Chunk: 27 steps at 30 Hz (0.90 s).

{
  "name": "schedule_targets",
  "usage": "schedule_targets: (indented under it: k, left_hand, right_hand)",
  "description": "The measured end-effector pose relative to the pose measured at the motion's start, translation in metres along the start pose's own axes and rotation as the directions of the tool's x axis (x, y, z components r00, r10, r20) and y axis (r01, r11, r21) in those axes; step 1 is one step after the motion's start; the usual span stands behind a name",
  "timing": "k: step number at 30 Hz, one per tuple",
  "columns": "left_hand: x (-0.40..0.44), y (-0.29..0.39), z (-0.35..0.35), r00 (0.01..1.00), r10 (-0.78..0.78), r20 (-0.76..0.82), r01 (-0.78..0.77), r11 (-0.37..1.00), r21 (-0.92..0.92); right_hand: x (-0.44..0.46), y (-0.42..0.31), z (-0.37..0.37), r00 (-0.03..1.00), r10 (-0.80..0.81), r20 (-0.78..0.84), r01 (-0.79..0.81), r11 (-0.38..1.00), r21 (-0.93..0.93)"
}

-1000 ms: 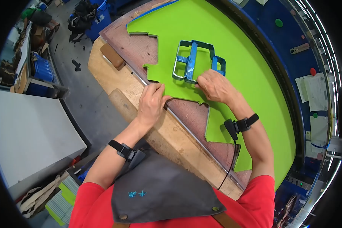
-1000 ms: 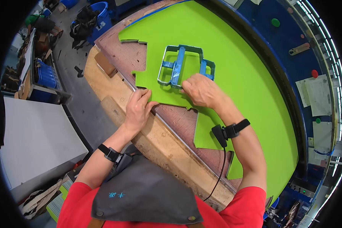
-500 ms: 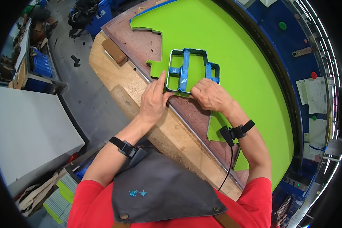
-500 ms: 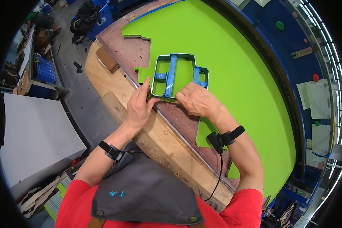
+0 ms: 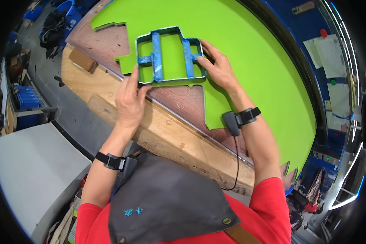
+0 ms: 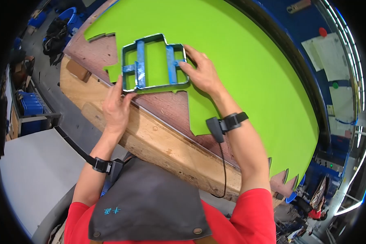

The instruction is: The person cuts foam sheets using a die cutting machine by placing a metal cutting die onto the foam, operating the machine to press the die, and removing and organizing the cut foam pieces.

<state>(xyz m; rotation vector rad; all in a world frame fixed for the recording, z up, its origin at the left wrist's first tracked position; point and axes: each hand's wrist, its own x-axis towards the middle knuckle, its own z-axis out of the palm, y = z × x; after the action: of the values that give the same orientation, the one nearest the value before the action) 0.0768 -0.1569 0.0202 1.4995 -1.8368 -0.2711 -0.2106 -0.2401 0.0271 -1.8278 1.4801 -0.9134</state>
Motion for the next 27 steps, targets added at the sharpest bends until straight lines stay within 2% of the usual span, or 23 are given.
schedule_targets:
  k: [1, 3, 5, 9, 13, 15, 17, 23, 24, 27]
  left_hand:
    - [0.000, -0.001, 0.001, 1.000, 0.004, 0.017, -0.004, 1.000, -0.006]
    - [-0.002, -0.003, 0.003, 1.000, 0.031, -0.007, -0.030, 0.999, 0.026]
    - [-0.002, -0.002, 0.004, 0.999, 0.039, 0.015, -0.039, 0.999, 0.026]
    - [-0.002, 0.000, 0.004, 1.000, -0.001, 0.028, 0.000, 1.000, 0.022]
    - [0.000, -0.001, 0.003, 0.998, 0.051, 0.026, -0.051, 0.998, 0.032]
    - [0.000, 0.000, 0.004, 0.996, 0.086, 0.002, -0.086, 0.996, 0.026]
    - [-0.001, 0.001, 0.001, 0.998, 0.003, 0.058, -0.007, 0.998, 0.060]
    - [-0.001, 0.000, 0.001, 0.999, 0.028, 0.042, -0.032, 0.995, 0.093]
    - [0.000, 0.000, 0.002, 0.999, 0.035, 0.021, -0.036, 0.998, 0.053]
    - [-0.001, 0.000, -0.005, 0.994, -0.065, 0.087, 0.066, 0.998, -0.009]
  right_hand:
    - [0.000, 0.004, 0.004, 0.999, 0.001, 0.049, -0.001, 1.000, 0.006]
    - [-0.001, 0.009, 0.006, 0.999, 0.020, 0.026, -0.020, 1.000, 0.013]
    - [-0.001, 0.011, 0.007, 0.998, -0.066, -0.017, 0.066, 0.997, 0.042]
    - [-0.005, 0.004, 0.007, 0.998, -0.042, -0.047, 0.051, 0.977, 0.208]
    - [-0.008, 0.001, 0.005, 0.999, -0.017, -0.033, 0.025, 0.969, 0.244]
    - [-0.007, 0.003, 0.005, 0.999, -0.006, -0.038, 0.013, 0.981, 0.194]
    - [-0.006, 0.001, 0.004, 0.999, -0.003, -0.033, 0.009, 0.982, 0.190]
    - [-0.007, -0.004, 0.004, 0.999, 0.020, -0.034, -0.014, 0.985, 0.169]
    - [-0.007, -0.005, 0.004, 0.999, 0.034, -0.031, -0.029, 0.988, 0.149]
    - [-0.007, -0.001, 0.005, 0.999, 0.031, -0.044, -0.027, 0.996, 0.087]
